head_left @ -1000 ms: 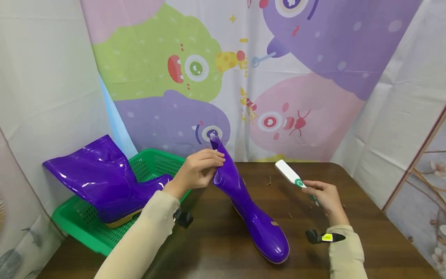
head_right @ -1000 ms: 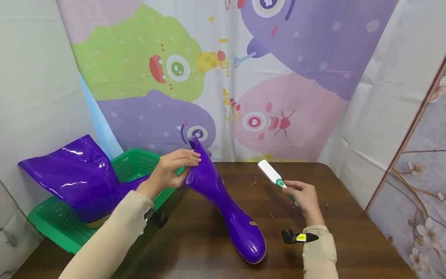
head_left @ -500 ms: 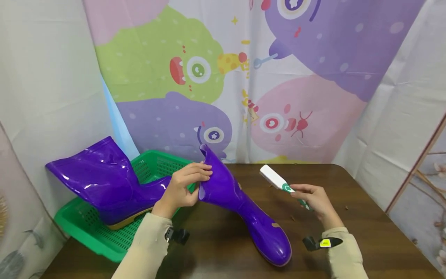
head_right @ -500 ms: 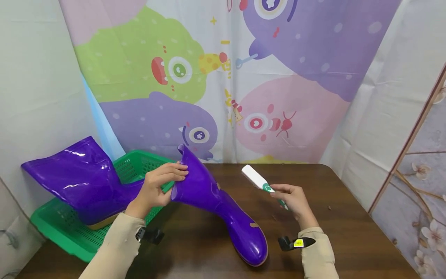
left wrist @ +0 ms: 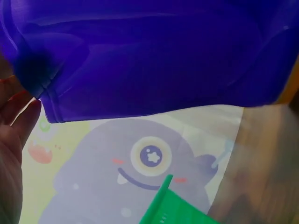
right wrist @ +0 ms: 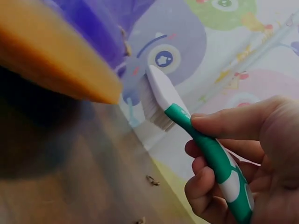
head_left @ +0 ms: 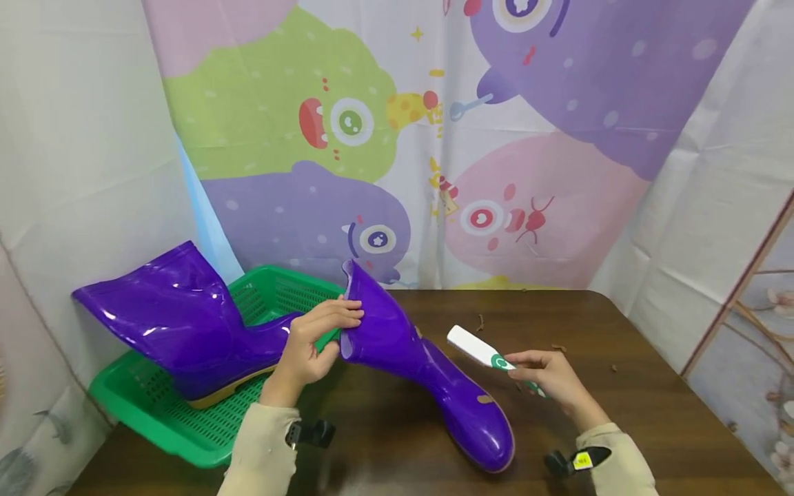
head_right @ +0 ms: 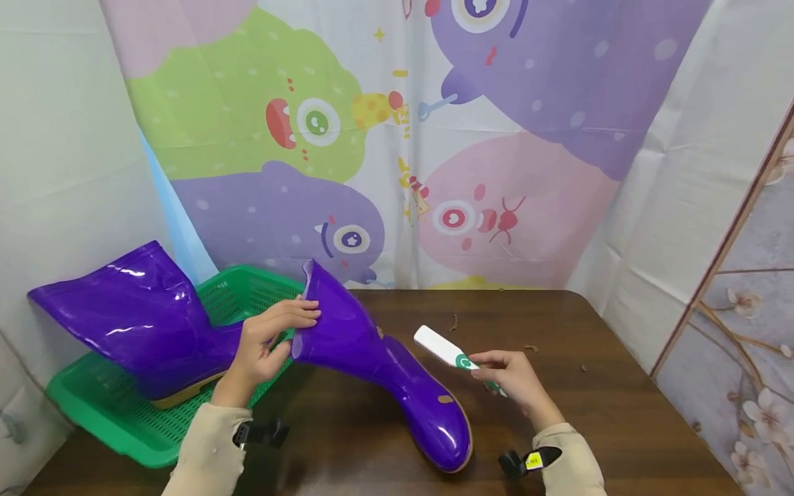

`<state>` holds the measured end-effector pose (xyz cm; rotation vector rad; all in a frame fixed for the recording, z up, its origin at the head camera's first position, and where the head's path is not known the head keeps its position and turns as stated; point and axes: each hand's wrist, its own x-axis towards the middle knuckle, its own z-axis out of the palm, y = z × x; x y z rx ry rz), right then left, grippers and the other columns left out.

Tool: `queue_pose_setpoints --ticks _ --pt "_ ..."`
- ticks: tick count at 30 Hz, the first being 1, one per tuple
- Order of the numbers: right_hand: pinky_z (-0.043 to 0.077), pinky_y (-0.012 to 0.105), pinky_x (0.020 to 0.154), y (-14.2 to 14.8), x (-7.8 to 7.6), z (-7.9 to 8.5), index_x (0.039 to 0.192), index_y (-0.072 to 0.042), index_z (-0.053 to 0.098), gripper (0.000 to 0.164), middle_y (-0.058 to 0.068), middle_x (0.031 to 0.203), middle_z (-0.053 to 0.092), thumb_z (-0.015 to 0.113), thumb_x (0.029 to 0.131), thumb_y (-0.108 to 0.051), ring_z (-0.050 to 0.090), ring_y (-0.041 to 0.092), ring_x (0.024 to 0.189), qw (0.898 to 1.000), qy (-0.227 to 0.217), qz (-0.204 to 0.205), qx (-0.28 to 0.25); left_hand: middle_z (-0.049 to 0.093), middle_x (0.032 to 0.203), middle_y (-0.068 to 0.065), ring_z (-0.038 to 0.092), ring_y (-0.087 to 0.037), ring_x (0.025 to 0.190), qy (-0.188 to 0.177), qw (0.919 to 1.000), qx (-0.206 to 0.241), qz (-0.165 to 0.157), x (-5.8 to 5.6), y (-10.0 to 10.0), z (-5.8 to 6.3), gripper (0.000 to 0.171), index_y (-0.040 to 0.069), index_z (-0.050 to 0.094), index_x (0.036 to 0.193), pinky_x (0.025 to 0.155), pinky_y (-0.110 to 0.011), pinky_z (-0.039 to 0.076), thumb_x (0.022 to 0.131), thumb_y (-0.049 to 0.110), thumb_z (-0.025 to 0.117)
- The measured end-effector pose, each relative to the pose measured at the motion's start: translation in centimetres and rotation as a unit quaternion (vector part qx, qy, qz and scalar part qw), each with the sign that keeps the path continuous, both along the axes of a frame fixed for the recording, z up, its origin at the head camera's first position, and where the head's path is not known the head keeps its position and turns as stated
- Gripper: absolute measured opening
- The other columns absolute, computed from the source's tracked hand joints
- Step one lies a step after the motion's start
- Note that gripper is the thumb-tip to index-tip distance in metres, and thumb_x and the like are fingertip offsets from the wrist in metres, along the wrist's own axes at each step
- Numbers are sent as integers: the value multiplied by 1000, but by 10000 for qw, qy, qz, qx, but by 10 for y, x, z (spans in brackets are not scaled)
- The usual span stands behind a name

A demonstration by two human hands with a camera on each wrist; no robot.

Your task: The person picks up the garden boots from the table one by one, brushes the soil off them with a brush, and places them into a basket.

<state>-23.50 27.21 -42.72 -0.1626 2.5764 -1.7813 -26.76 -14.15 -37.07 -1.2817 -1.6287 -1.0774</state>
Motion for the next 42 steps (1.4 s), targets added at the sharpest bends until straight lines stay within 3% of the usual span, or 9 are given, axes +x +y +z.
queue_pose_setpoints --ticks 5,13,19,22,25,27,31,38,42 --pt "54 30 60 2 11 -9 118 10 67 37 19 100 72 75 86 -6 70 22 79 10000 38 -33 -73 73 94 -20 68 -34 103 -90 9976 677 -120 2 5 -6 40 -4 74 87 106 -43 43 72 -11 37" --pt "53 28 58 2 16 -10 116 8 68 35 8 95 74 76 85 -8 66 16 73 9997 188 -88 -118 73 86 -21 68 -27 107 -472 9903 1256 -364 9 9 -2 16 -4 73 80 104 -42 45 77 -14 60" --pt "53 29 58 -4 22 -3 114 9 69 34 4 94 74 76 85 -7 68 18 76 9995 260 16 -193 72 103 -21 60 -29 121 -1092 9792 1625 -539 18 8 7 21 -14 69 87 97 -32 50 75 -26 56" --pt "54 29 59 -7 25 -1 115 8 68 35 5 96 74 76 85 -7 69 21 79 9995 237 76 -213 69 117 -20 56 -25 127 -1804 9632 1990 -120 22 10 9 23 -18 67 97 97 -29 48 78 -26 57" --pt "53 28 59 -9 27 0 116 8 68 35 4 97 73 76 85 -8 67 21 79 9995 215 106 -215 62 130 -19 54 -22 129 -2883 9229 2521 403 25 12 10 33 -17 65 113 99 -26 46 80 -23 59" --pt "53 28 59 -10 29 0 116 8 68 35 4 96 73 76 86 -8 67 21 79 9994 234 127 -209 57 139 -17 52 -22 131 -3598 8859 2854 656 25 12 10 43 -14 61 125 96 -23 48 83 -20 60" --pt "53 29 58 -11 31 1 115 8 69 34 0 91 72 76 86 -6 65 20 76 9988 413 190 -207 40 154 -14 40 -25 141 -4620 8106 3558 533 21 12 12 59 -6 47 143 91 -18 49 86 -19 56" --pt "51 29 54 -13 37 4 113 8 69 30 -2 93 70 75 86 -4 57 12 66 9941 870 573 -295 27 159 -10 33 -24 145 -5091 6859 5186 -383 18 17 12 72 4 35 153 94 -21 49 88 -24 49" --pt "49 27 51 -15 39 6 111 8 69 28 0 91 69 74 85 -1 52 7 60 9903 1100 753 -388 25 160 -9 33 -22 145 -5410 6395 5403 -808 18 17 11 73 10 29 157 99 -21 46 92 -19 47"
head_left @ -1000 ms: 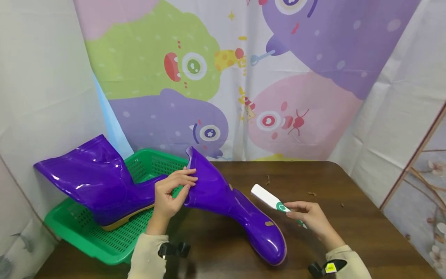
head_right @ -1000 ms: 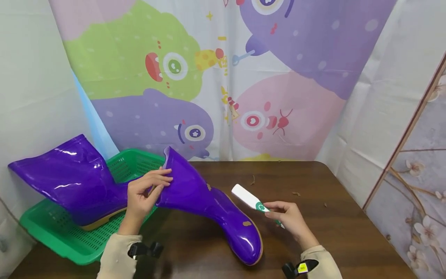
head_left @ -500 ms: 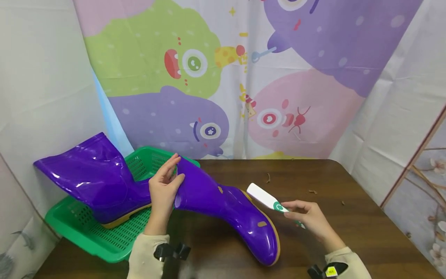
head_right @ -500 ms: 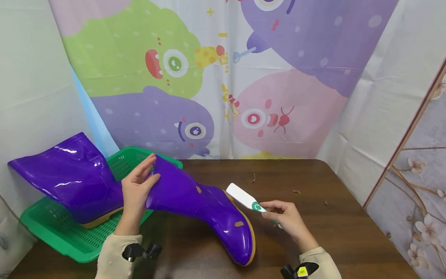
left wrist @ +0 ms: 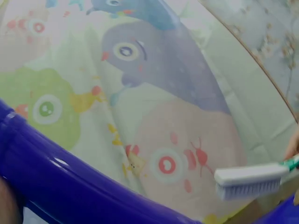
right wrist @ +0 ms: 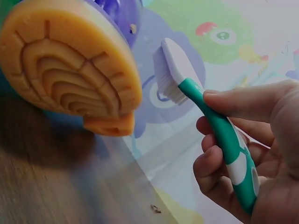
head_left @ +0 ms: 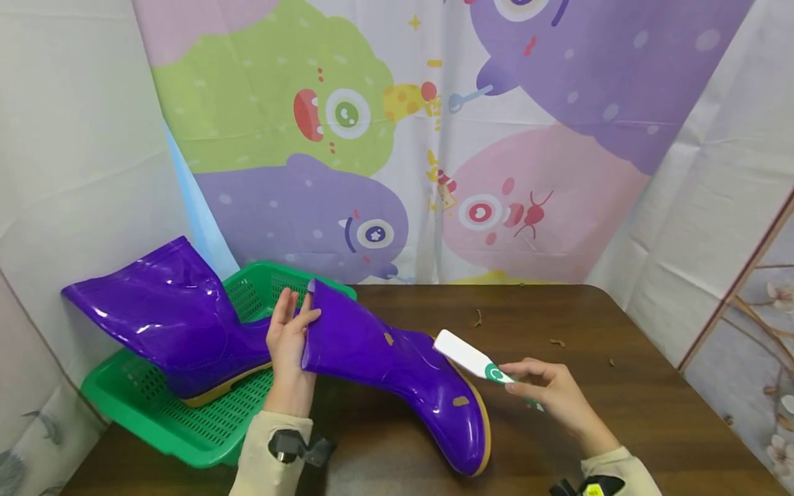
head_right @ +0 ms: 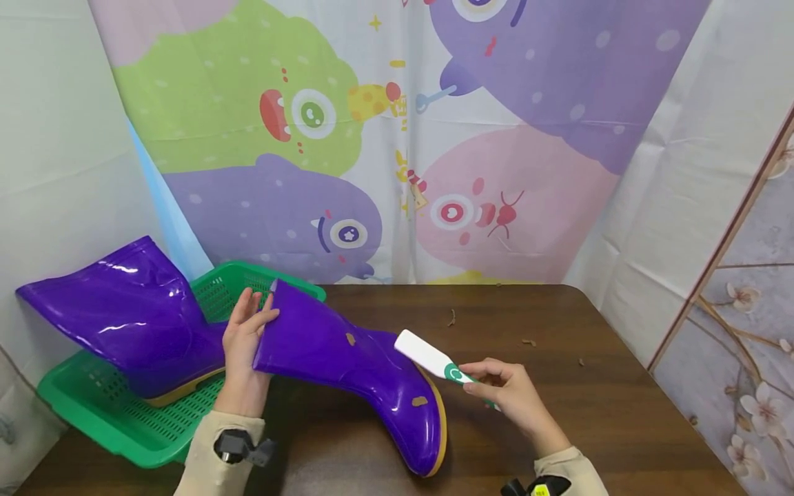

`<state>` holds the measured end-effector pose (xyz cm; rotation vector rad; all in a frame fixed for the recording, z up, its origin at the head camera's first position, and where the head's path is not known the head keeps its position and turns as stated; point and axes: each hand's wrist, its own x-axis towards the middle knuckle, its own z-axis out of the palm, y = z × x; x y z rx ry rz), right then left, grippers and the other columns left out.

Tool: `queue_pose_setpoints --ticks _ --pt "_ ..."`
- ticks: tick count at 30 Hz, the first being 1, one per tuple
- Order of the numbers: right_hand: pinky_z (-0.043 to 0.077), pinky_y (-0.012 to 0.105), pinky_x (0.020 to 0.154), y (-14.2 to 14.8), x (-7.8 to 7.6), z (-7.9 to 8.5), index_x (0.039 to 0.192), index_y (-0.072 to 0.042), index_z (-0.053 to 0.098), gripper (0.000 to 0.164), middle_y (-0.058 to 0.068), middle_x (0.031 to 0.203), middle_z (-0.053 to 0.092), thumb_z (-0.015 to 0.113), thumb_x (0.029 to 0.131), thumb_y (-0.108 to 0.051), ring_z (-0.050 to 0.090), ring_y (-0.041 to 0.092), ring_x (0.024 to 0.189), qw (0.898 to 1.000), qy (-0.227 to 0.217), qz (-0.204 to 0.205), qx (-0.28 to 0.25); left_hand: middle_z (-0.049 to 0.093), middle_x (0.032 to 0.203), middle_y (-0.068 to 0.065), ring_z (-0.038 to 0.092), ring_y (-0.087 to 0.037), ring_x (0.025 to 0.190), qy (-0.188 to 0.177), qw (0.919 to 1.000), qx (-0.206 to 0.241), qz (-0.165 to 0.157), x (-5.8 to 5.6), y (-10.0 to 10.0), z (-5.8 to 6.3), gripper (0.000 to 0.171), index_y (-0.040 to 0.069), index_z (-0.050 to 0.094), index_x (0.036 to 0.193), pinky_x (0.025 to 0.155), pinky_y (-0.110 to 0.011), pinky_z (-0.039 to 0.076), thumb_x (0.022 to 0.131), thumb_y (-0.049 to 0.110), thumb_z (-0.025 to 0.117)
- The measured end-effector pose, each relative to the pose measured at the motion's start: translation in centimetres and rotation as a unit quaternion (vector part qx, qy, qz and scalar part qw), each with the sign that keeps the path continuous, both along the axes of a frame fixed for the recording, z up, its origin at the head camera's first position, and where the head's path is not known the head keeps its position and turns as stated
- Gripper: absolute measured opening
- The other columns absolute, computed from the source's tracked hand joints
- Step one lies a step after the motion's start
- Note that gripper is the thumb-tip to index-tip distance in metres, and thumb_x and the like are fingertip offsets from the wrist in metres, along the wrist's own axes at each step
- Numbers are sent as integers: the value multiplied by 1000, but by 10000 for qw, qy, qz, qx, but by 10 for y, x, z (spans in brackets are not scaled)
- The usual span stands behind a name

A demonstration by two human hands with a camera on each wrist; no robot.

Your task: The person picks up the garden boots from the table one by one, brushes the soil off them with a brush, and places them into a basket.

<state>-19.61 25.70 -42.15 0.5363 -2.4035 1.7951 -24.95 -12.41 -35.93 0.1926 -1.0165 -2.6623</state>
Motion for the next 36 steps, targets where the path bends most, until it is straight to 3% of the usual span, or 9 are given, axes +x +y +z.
queue_pose_setpoints --ticks 3,6,11,16,21,23,28,30,36 --pt "47 25 50 -5 1 0 111 9 69 27 0 91 69 72 86 1 54 6 61 9997 184 129 -41 22 162 -10 30 -21 146 -58 9978 122 -650 0 -3 0 70 8 21 159 102 -22 43 97 -11 45" --pt "43 23 47 -13 1 0 110 9 69 26 -1 88 67 72 85 3 54 5 61 9990 397 215 -73 29 159 -10 43 -16 136 -197 9924 -91 -1211 0 -6 -1 64 6 21 158 99 -20 45 100 -2 46" --pt "42 25 44 -27 4 5 110 8 70 25 -2 85 64 72 84 6 54 6 61 9966 687 366 -275 36 153 -11 64 -7 101 -211 9860 -329 -1621 -1 -9 -2 57 2 29 155 87 -19 52 101 2 47" --pt "42 24 45 -41 5 13 110 10 70 27 -3 85 64 70 83 11 53 4 60 9926 840 566 -673 27 158 -19 68 -7 92 224 9808 -620 -1838 -2 -10 0 56 -2 27 154 83 -18 53 100 -6 42" --pt "42 20 49 -51 -1 18 109 10 69 27 -3 85 64 72 83 7 55 4 65 9950 777 367 -504 54 138 -14 68 -5 89 479 9746 -1121 -1877 -1 -11 3 57 -7 31 152 78 -16 53 96 -14 43" --pt "42 19 51 -55 -3 20 109 11 69 27 -3 85 65 74 83 5 56 5 67 9963 706 231 -434 56 138 -14 68 -6 95 584 9714 -1288 -1909 1 -12 5 58 -8 31 151 80 -17 53 95 -16 43" --pt "39 18 49 -62 -10 25 109 11 69 27 -3 82 64 74 83 5 53 5 64 9962 701 94 -515 34 153 -27 66 -7 105 679 9628 -1627 -2047 3 -14 5 60 -8 29 151 85 -20 53 94 -16 44" --pt "39 18 48 -65 -12 27 109 12 69 27 -4 82 64 74 83 6 53 4 63 9953 775 147 -557 34 153 -27 67 -8 104 632 9619 -1707 -2039 3 -15 5 60 -8 30 151 83 -21 54 94 -16 46" --pt "45 19 53 -69 -18 29 108 14 68 26 0 83 66 72 83 7 56 5 65 9938 899 454 -473 64 129 -8 70 -10 91 564 9643 -1714 -1938 3 -18 5 60 -6 37 149 76 -24 57 91 -17 49"
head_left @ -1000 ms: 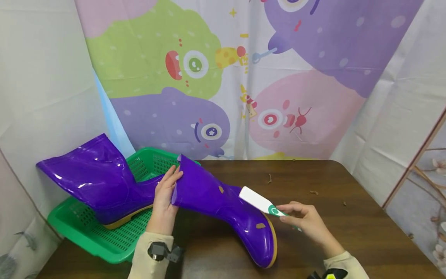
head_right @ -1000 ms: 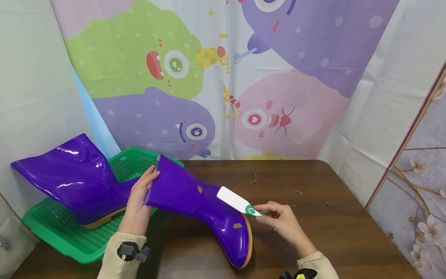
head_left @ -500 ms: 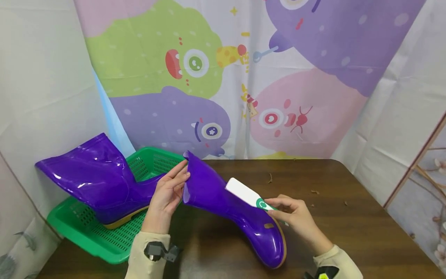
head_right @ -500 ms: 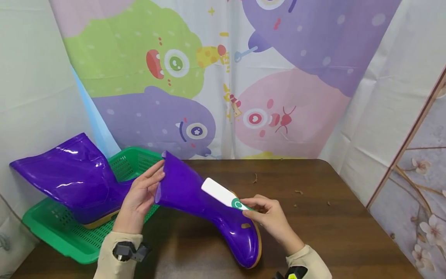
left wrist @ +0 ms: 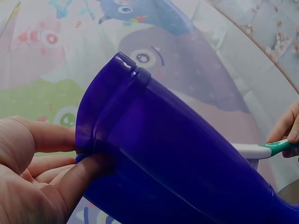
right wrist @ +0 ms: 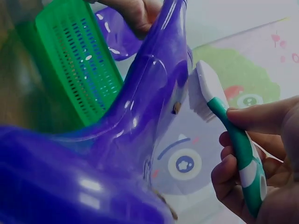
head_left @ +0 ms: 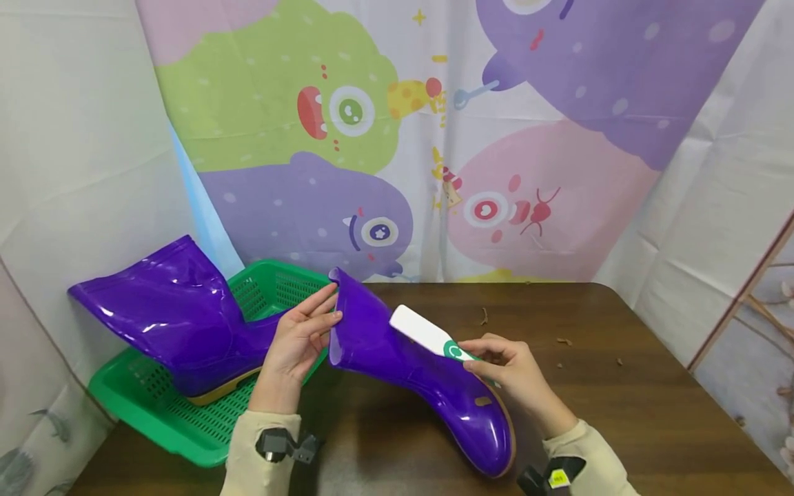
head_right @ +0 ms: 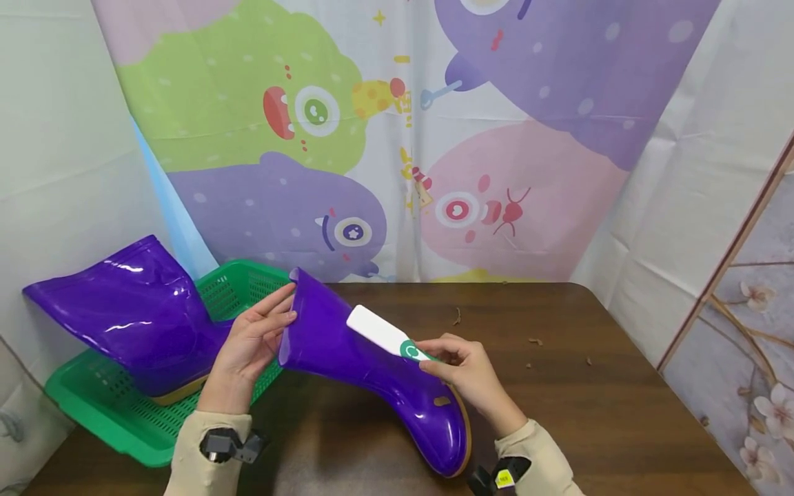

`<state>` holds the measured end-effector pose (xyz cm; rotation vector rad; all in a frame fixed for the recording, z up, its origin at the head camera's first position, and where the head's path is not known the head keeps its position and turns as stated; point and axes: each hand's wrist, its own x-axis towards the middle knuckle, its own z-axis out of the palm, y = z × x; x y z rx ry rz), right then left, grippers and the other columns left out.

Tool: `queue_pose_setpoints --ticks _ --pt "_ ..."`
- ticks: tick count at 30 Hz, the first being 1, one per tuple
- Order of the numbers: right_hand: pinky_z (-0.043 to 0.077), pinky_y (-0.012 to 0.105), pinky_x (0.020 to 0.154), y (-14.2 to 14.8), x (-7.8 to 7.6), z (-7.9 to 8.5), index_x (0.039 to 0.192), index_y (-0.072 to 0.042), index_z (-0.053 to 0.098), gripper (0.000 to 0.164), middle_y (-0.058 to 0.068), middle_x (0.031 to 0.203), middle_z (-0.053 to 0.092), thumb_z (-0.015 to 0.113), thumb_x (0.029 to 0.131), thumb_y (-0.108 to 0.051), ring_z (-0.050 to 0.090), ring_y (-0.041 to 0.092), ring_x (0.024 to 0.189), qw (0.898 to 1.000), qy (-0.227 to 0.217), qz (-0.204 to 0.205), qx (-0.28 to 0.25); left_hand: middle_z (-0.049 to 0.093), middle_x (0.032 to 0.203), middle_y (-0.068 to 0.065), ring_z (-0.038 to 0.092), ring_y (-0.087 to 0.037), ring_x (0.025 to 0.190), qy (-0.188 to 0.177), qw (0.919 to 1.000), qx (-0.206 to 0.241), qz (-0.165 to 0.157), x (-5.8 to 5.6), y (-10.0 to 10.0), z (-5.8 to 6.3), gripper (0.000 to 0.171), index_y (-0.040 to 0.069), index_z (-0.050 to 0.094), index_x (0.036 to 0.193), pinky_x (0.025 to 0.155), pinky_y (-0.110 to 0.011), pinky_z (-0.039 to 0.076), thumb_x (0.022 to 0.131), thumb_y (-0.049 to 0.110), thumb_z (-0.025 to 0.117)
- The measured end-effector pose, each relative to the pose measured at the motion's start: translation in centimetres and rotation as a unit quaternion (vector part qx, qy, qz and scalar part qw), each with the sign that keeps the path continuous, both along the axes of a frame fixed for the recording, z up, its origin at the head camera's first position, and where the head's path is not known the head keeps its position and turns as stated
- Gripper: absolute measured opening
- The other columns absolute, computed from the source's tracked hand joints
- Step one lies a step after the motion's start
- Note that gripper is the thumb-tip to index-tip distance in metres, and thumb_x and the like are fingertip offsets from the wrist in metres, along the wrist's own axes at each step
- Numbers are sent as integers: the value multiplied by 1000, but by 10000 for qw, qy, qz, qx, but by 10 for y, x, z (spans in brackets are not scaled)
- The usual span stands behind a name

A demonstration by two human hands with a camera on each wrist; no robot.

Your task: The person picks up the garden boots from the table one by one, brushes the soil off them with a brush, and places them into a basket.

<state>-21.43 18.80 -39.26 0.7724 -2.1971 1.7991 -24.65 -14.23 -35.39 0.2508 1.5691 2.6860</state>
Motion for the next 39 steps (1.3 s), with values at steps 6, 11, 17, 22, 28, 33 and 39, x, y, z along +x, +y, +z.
queue_pose_setpoints --ticks 6,11,17,22,28,33,39 --pt "40 18 50 7 -5 -7 106 14 69 26 6 84 68 73 82 6 50 4 61 9989 -344 -62 316 72 112 0 72 -12 88 21 10000 49 36 0 -1 -1 59 -5 42 147 73 -25 58 90 -18 50" --pt "49 22 56 16 -9 -11 105 13 70 26 13 90 71 74 80 6 59 7 67 9945 -819 -257 601 71 114 -1 71 -12 89 -23 10000 -8 15 0 0 0 59 -4 43 147 73 -25 58 90 -18 51" --pt "48 22 56 27 -14 -11 100 6 75 24 12 89 72 78 77 6 59 8 69 9806 -699 -1201 1383 69 119 -4 71 -13 91 -16 10000 -61 38 0 0 1 59 -5 42 147 73 -26 58 90 -18 52" --pt "47 22 55 30 -11 -4 102 7 74 25 10 87 71 78 77 5 56 6 68 9852 -551 -1206 1085 67 122 -5 71 -13 92 9 9999 -126 23 0 0 1 59 -5 41 147 73 -25 58 90 -17 51" --pt "38 20 45 17 -1 6 105 10 72 25 -3 79 64 74 80 9 48 4 60 9987 120 -412 279 65 124 -6 70 -13 91 61 9999 -155 20 -1 -1 1 57 -4 45 146 72 -25 58 90 -16 52" --pt "44 20 53 4 4 4 104 11 71 24 7 83 66 72 80 11 53 5 67 9989 410 177 145 68 120 -3 70 -13 89 80 9999 -134 25 -1 -1 1 55 -2 50 143 71 -26 58 90 -16 52" --pt "43 21 57 0 1 -5 100 6 75 22 5 79 66 77 78 7 51 7 68 9957 308 -236 838 70 117 -3 71 -14 87 8 9999 -116 21 0 -1 2 53 1 55 140 71 -26 58 90 -15 53"
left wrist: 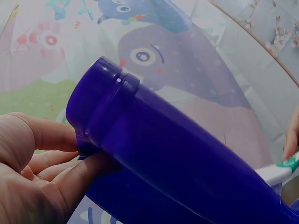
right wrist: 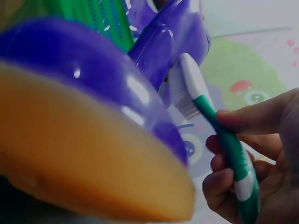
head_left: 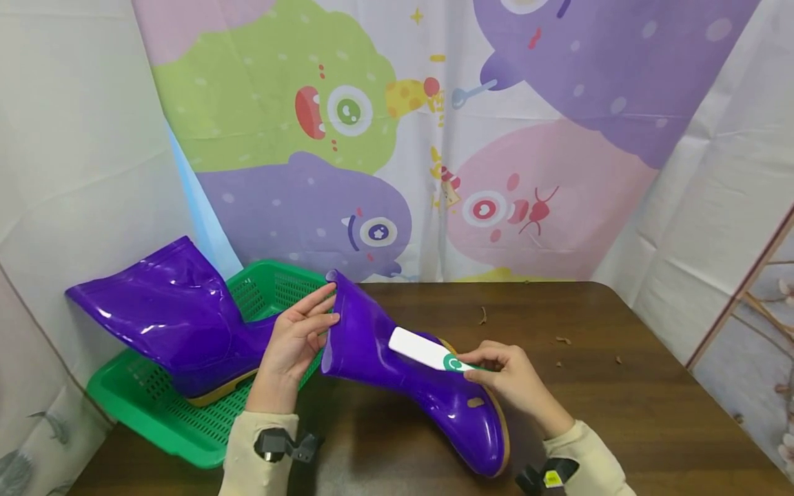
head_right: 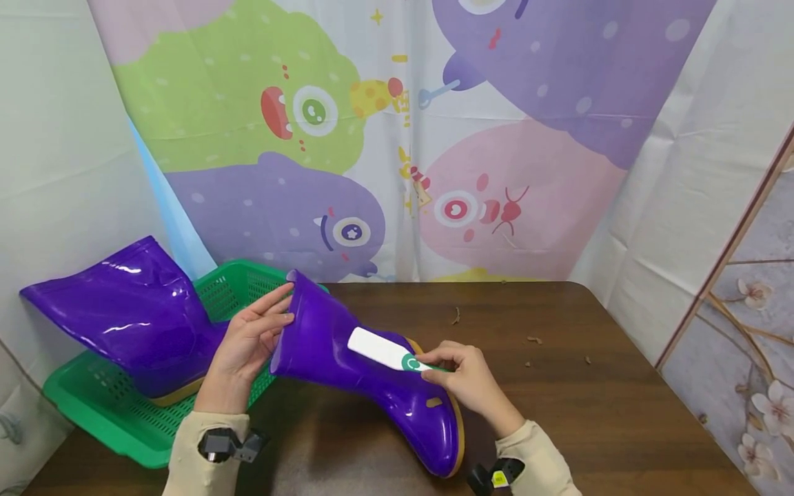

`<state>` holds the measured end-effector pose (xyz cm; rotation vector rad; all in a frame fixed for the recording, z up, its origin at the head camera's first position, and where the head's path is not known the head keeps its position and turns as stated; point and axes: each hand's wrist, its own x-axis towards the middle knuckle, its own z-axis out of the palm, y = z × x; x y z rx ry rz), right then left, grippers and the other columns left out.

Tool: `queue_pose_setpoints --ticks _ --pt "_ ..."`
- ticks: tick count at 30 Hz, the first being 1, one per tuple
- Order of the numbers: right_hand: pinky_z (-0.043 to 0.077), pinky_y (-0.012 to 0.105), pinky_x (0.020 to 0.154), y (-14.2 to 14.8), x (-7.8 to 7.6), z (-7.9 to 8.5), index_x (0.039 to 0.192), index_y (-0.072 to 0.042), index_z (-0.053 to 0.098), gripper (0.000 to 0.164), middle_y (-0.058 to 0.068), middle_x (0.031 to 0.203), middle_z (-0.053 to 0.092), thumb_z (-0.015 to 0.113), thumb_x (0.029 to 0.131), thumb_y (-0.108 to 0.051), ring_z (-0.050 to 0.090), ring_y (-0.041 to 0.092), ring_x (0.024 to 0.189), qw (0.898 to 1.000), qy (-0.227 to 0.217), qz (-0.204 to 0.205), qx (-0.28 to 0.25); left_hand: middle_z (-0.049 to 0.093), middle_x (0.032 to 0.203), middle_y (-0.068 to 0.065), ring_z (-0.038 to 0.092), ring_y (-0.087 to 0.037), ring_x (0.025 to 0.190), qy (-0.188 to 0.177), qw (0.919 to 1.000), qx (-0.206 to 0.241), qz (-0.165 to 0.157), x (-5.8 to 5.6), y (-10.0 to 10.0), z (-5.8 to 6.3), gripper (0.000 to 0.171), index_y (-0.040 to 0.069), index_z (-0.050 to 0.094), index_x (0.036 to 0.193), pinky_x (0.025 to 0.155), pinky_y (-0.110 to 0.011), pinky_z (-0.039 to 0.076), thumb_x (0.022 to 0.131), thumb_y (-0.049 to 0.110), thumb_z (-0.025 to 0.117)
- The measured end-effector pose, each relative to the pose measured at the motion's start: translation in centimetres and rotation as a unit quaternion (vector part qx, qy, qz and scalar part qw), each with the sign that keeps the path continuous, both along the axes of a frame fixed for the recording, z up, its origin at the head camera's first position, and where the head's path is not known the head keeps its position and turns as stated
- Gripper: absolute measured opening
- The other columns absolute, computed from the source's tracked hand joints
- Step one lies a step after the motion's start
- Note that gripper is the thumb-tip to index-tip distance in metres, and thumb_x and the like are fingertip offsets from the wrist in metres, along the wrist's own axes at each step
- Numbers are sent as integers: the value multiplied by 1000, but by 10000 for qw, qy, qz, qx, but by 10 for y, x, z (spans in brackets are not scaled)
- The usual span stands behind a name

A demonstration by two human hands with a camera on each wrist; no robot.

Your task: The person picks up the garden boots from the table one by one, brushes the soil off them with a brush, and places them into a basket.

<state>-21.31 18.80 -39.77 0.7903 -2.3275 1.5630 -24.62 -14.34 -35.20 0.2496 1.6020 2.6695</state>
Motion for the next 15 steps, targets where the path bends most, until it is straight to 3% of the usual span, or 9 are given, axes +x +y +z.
queue_pose_setpoints --ticks 5,10,15 --pt "43 22 56 2 -3 -4 97 6 76 21 6 80 69 77 76 7 53 7 66 9995 -269 -133 70 57 137 -15 69 -13 94 -2 9999 -173 -5 1 0 1 54 2 53 142 72 -25 57 91 -14 54" --pt "49 22 63 5 -3 -1 95 4 77 21 8 83 71 78 75 8 60 7 73 9983 -315 -400 295 43 149 -24 69 -13 96 21 9998 -208 -37 1 -1 1 54 3 53 143 73 -25 57 91 -13 54" --pt "49 23 64 8 -1 4 92 -1 79 21 1 81 70 79 73 9 59 8 73 9932 -134 -876 756 58 137 -14 69 -13 96 -8 9999 -145 -8 1 -1 0 51 10 62 135 74 -25 57 90 -13 55"
